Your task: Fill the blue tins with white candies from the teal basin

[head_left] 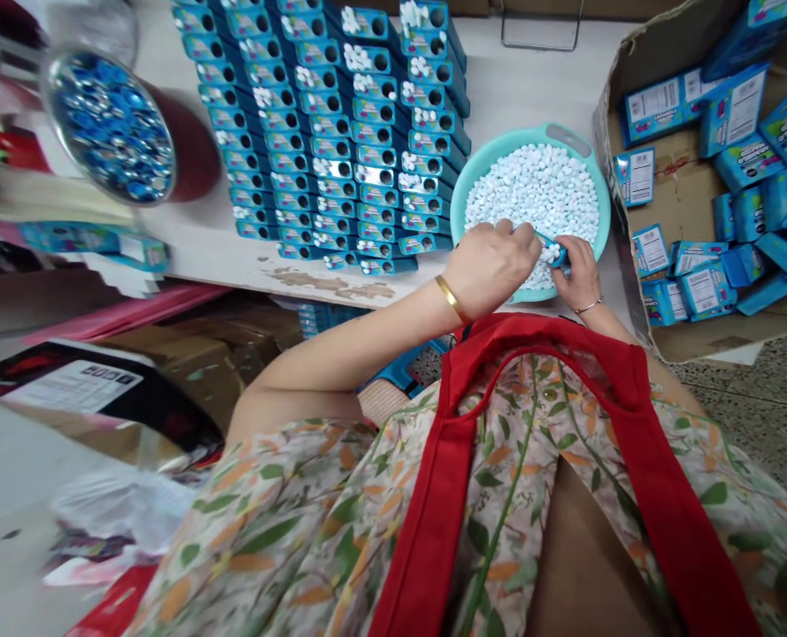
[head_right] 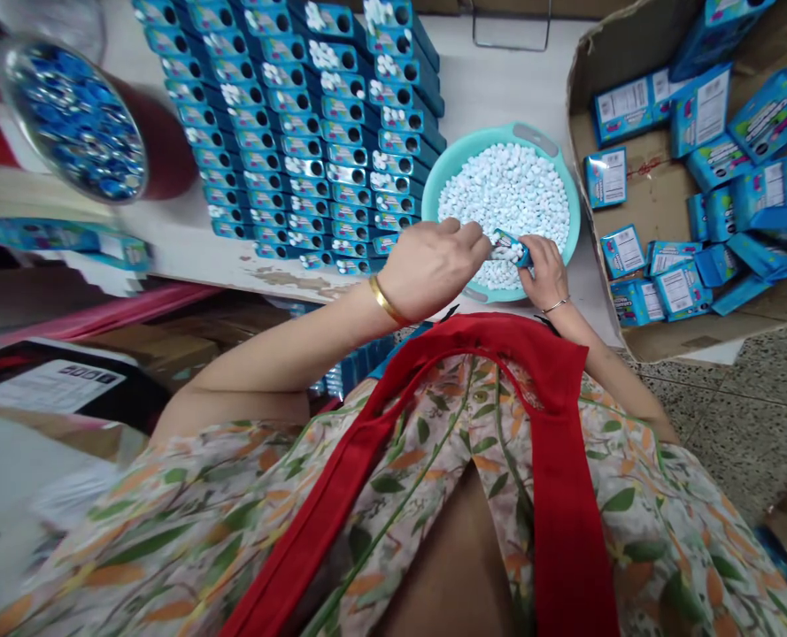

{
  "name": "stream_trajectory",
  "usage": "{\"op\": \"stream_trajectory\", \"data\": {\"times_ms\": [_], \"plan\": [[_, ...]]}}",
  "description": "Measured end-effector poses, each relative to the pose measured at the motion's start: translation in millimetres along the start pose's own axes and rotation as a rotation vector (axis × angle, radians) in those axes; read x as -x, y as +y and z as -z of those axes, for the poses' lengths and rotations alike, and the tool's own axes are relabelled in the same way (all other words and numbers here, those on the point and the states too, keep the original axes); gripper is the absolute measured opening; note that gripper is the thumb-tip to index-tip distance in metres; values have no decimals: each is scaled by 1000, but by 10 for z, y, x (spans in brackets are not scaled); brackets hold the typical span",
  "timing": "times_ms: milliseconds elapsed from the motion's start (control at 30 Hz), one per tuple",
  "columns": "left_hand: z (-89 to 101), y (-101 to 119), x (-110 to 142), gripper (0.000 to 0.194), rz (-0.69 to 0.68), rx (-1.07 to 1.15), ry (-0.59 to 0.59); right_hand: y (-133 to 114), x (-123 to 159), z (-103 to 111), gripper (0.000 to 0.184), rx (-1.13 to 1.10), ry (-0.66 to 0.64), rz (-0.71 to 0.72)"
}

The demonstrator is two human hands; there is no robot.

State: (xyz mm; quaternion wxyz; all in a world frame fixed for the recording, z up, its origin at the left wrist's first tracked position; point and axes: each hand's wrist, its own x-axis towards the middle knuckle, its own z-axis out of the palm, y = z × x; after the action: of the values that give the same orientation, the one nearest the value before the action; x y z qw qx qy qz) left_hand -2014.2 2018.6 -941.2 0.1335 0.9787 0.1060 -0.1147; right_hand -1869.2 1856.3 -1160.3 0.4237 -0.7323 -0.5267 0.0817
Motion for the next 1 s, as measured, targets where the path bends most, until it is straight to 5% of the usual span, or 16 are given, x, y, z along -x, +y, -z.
{"op": "stream_trajectory", "data": {"times_ms": [133,300,433,600,767,867,1000], "plan": [[-96,-336,-3,27,68,48,31,37,42,48,46,8,15,-55],[-948,-1037,-335,23,190,123,18,43,65,195,48,12,31,-97],[-1656,-922,-753,29,199,250,-87,4,72,281,53,20,24,-112],[-2016,-730,-998,31,146,529,3,-37,104,308,52,-19,36,-154],[-1857,-1102,-749,31,33,675,171,-42,166,296,53,-33,7,-184],[-1469,-1254,-487,31,-75,596,237,-29,177,241,49,-56,1,-175],[-839,-1153,-188,28,-146,409,185,1,109,123,45,-58,-8,-163]]}}
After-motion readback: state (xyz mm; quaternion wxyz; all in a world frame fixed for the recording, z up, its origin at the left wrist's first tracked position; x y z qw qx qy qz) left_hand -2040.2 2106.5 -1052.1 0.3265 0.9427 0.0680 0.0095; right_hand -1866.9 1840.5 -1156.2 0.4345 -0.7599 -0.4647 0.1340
